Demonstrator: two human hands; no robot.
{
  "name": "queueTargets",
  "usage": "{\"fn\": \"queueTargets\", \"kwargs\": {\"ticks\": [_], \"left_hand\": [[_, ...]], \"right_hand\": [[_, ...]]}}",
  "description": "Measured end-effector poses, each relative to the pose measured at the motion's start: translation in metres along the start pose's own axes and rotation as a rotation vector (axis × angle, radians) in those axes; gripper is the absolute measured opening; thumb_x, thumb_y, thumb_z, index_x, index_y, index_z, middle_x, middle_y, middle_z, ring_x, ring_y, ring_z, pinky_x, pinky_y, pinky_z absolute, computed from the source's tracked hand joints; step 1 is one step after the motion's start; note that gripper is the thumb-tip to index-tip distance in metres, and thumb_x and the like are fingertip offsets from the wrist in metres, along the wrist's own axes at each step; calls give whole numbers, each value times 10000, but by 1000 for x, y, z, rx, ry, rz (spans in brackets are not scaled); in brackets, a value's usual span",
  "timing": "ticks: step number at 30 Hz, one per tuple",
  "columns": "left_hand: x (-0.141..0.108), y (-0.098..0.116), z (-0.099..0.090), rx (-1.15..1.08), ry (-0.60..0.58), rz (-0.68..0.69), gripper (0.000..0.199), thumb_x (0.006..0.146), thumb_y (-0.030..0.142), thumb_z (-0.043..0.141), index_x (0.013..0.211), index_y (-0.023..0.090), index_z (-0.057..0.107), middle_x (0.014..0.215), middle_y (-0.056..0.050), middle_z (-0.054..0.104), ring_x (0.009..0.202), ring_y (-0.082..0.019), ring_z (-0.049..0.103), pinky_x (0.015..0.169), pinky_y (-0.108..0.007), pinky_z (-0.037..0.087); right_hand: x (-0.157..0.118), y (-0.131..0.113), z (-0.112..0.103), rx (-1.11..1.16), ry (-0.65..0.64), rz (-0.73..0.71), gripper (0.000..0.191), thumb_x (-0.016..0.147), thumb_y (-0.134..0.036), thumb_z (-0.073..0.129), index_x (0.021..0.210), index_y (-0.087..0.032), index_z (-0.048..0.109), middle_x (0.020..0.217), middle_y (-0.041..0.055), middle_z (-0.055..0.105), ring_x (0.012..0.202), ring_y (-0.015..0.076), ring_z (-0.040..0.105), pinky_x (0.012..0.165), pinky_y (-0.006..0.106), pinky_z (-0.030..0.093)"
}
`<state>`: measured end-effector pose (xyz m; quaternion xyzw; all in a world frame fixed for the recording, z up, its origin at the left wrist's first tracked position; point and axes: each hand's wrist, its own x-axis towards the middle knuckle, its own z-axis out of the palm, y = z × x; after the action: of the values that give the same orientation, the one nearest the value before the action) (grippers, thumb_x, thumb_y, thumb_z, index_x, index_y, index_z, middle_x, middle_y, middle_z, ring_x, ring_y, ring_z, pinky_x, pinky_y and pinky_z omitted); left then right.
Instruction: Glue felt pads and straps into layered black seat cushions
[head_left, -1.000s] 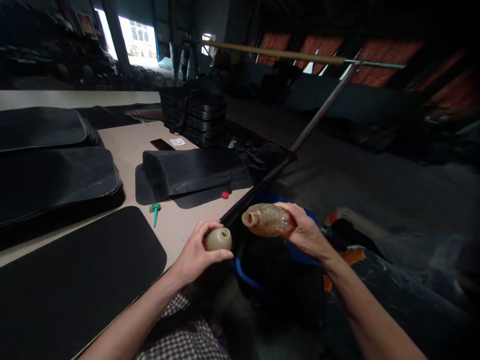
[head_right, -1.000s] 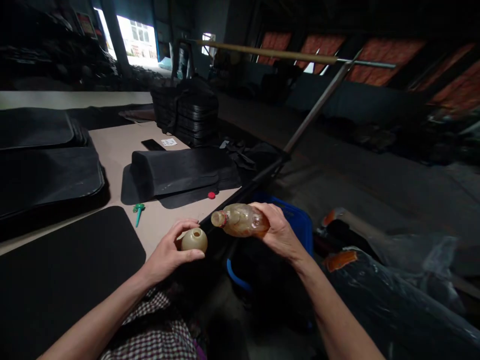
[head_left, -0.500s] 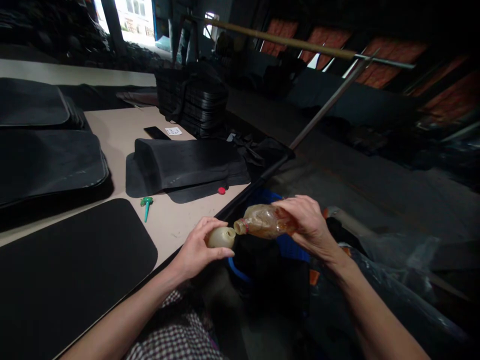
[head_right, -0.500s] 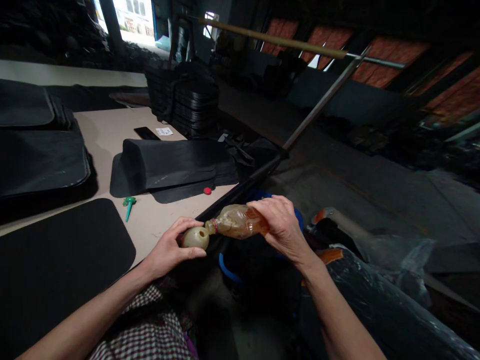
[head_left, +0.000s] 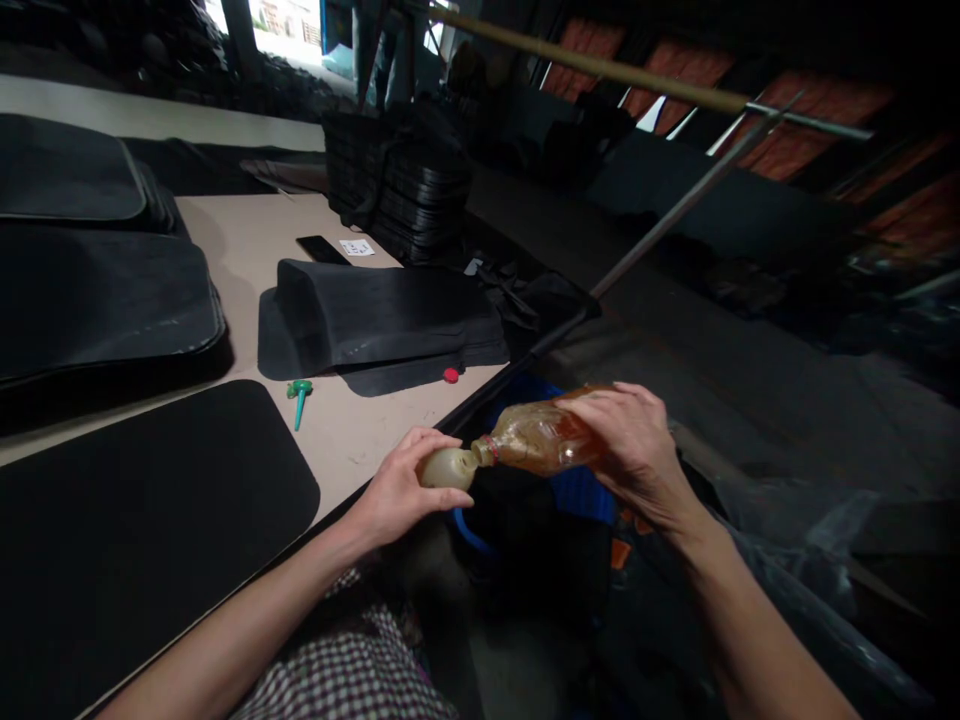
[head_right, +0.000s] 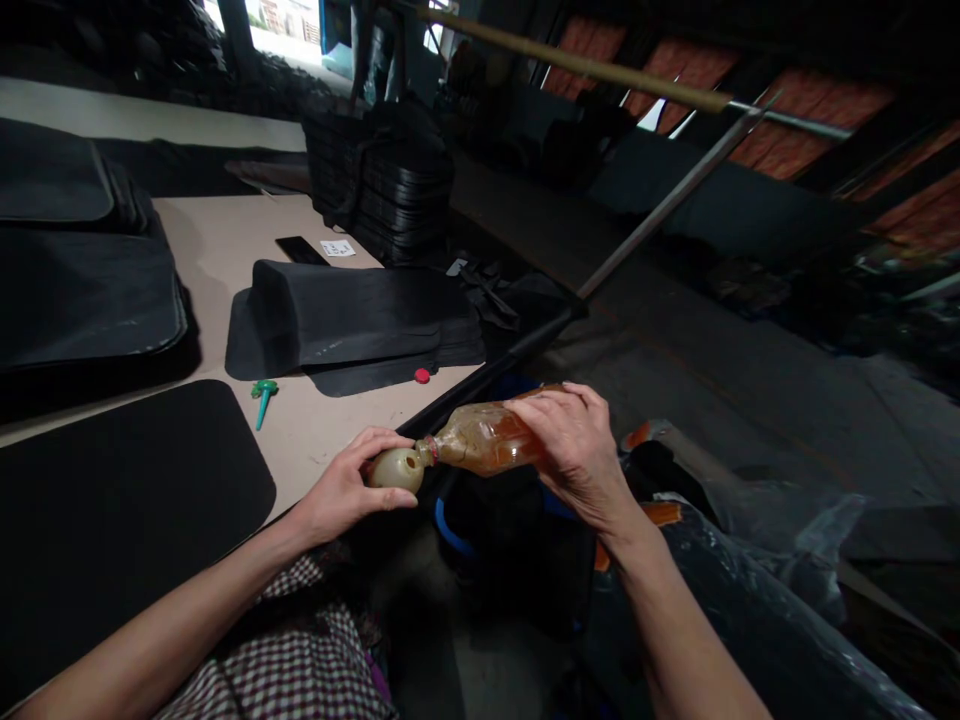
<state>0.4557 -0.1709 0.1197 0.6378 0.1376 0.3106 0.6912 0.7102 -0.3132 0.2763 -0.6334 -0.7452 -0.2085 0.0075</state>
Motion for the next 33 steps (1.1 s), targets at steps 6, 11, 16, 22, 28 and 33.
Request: {"fn": "queueTargets", "kwargs": {"ticks": [6,11,16,22,28,33], "left_hand": [[0,1,-1,16,-7,-3,560,687,375,937,1190,241,731,1212,-87,611,1187,-271,578,1090,-434,433],[1,1,-1,27,-2,12,559,682,349,943,1186,234,729,1208,-83,614,1181,-256,582,1075,-408,441],[0,0,-1,19,-10,2,560,685,344,943,1189,233,727,1214,-81,606,1182,-250,585,1072,-394,444],[-1,-3,-2,5,-4,12,567,681,377,943,1185,232,727,1211,-81,610,1179,-253,587,1071,-398,447],[-1,-3,-4,15,-1,36,565,681,380,942,1184,236,725,1205,-78,617,1174,-256,588,1067,-403,451],[-3,-5,-4,12,0,28,569,681,384,942,1184,234,722,1217,-80,610,1183,-254,584,1079,-407,446]], "right_hand": [[3,-3,-1,-70,35,-30,528,868,-102,537,1376,-245,522,1133,89,716,1073,291,641,1100,560,349],[4,-4,-4,-112,48,-41,459,868,-70,554,1315,-175,569,1110,96,721,1059,275,646,1096,541,363],[4,-6,-7,-129,55,-48,472,860,-46,529,1313,-172,571,1123,99,719,1068,275,644,1090,542,371],[4,-3,-8,-164,49,-53,466,870,-55,530,1314,-191,570,1126,81,725,1069,267,651,1102,545,364],[8,-3,-11,-181,87,-78,392,913,-89,524,1291,-173,585,1105,93,725,1044,276,660,1074,555,396],[9,-5,-13,-185,103,-78,406,916,-95,541,1312,-176,576,1099,91,724,1040,282,660,1059,557,407]]}}
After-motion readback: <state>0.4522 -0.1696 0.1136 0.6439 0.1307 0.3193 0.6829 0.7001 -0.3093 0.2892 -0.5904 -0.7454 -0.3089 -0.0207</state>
